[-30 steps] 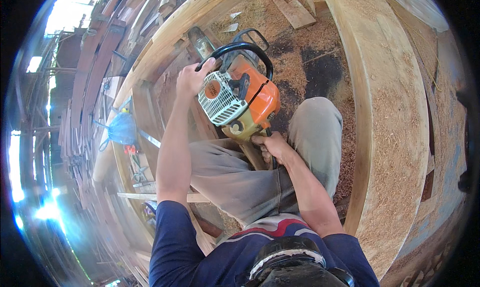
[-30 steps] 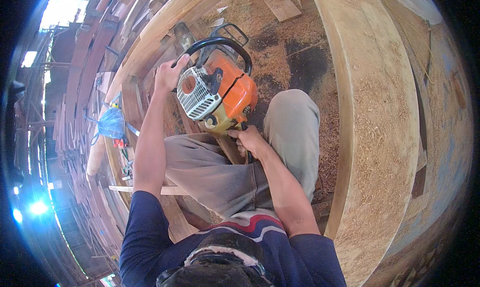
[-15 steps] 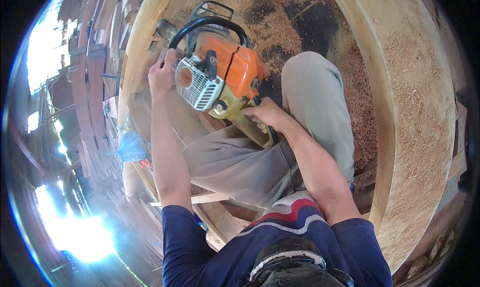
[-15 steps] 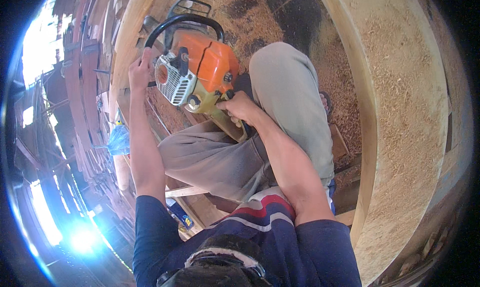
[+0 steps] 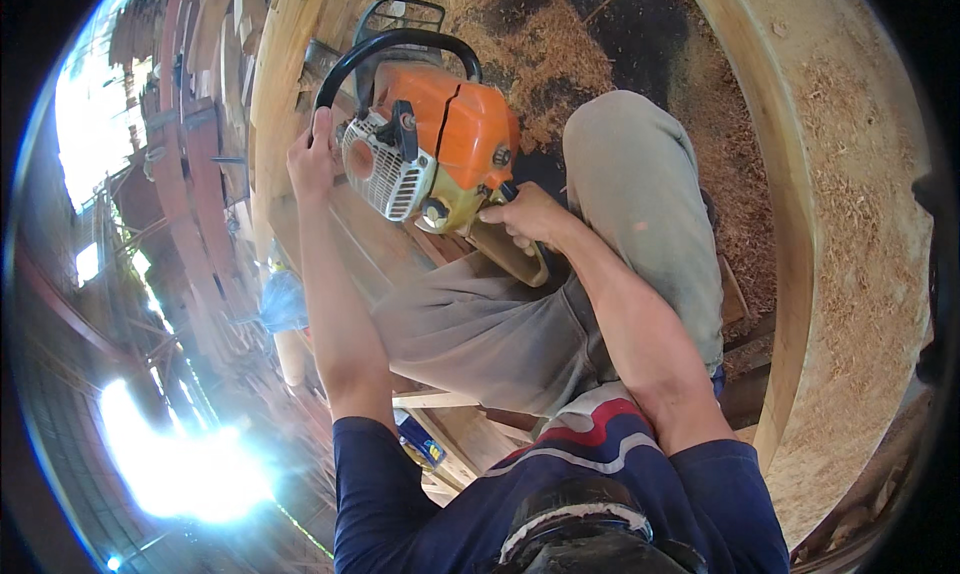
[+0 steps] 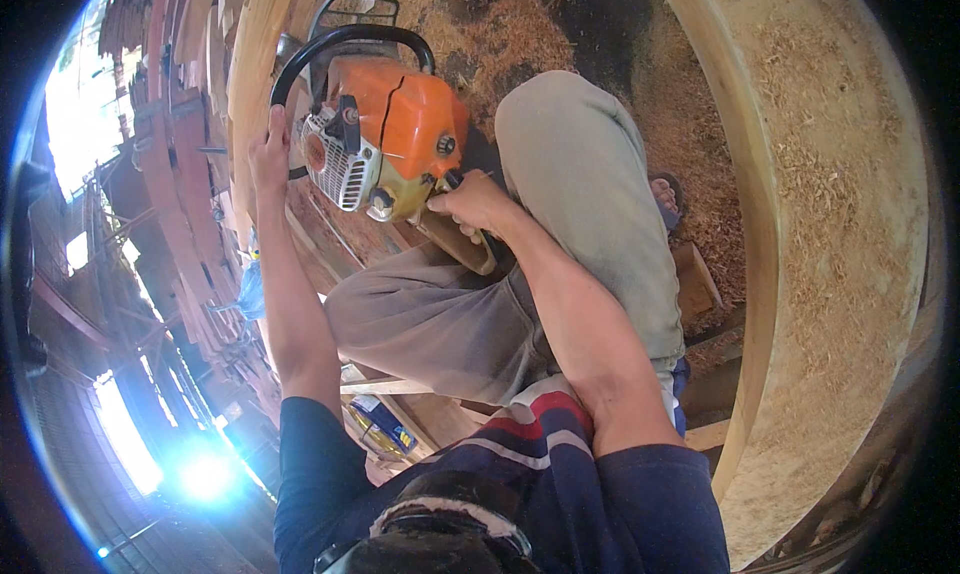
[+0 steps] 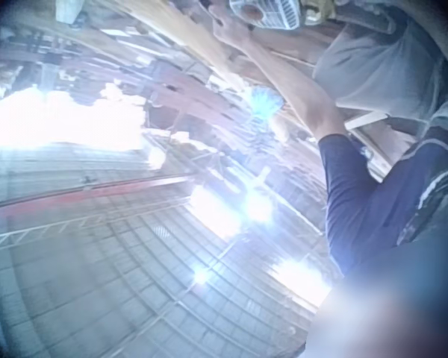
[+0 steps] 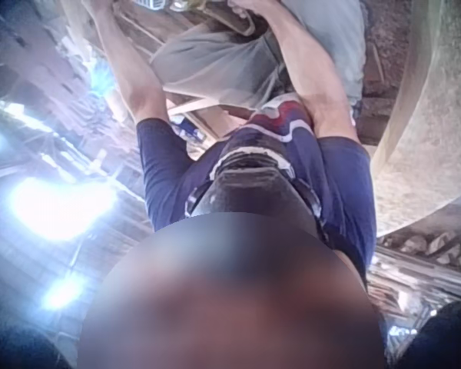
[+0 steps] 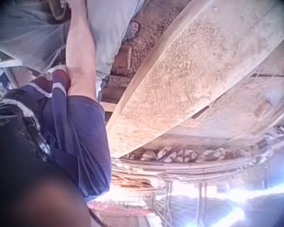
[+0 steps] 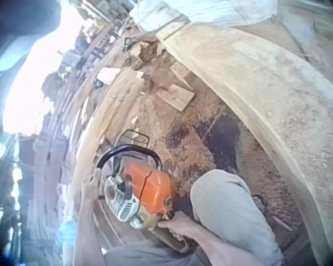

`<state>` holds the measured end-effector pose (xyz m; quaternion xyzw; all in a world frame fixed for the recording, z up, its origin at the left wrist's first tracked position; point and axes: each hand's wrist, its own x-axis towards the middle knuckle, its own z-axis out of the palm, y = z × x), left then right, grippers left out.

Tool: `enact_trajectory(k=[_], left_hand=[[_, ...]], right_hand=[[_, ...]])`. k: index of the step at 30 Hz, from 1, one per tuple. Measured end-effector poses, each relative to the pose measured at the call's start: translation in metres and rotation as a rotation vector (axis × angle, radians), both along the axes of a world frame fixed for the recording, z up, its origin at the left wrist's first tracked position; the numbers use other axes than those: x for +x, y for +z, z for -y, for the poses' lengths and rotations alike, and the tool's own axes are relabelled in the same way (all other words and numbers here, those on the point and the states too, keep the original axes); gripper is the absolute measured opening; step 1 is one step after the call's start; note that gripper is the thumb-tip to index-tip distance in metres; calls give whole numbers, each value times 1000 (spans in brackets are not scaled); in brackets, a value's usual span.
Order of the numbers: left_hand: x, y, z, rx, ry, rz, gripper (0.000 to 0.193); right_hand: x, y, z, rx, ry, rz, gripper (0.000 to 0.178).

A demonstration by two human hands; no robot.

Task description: The person uses a chainsaw to cut a wooden plank, then switches to a hand saw to cut another piece of wood. The person handles multiple wooden planks and uses both power and manual tools to shape the wood.

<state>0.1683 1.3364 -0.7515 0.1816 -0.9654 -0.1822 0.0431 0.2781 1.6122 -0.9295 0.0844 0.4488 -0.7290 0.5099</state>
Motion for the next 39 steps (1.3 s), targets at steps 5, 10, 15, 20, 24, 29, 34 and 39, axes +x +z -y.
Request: enact_trajectory(k=[5, 10, 15, 20, 24, 29, 34, 39], left_hand=[[-1, -7, 7, 11, 37, -8, 69], [-2, -10, 9, 4, 35, -25, 69], [-2, -8, 4, -34, 4, -33, 69], [0, -4, 0, -7, 29, -9, 67], [-1, -2, -4, 8, 48, -7, 68], [1, 3, -15, -13, 41, 17, 68], [5, 8, -14, -81, 55, 42, 67], [0, 8, 2, 47, 50, 50, 64]], right_hand=[[-2, -6, 6, 11, 22, -19, 30], [0, -10, 11, -31, -17, 2, 32], [-2, -10, 11, 8, 29, 3, 30], [-3, -5, 6, -2, 41, 7, 31], [-4, -3, 3, -37, 20, -3, 32], [-2, -3, 2, -28, 30, 3, 33], [4, 4, -5, -13, 4, -37, 38], [5, 12, -13, 56, 37, -87, 34]])
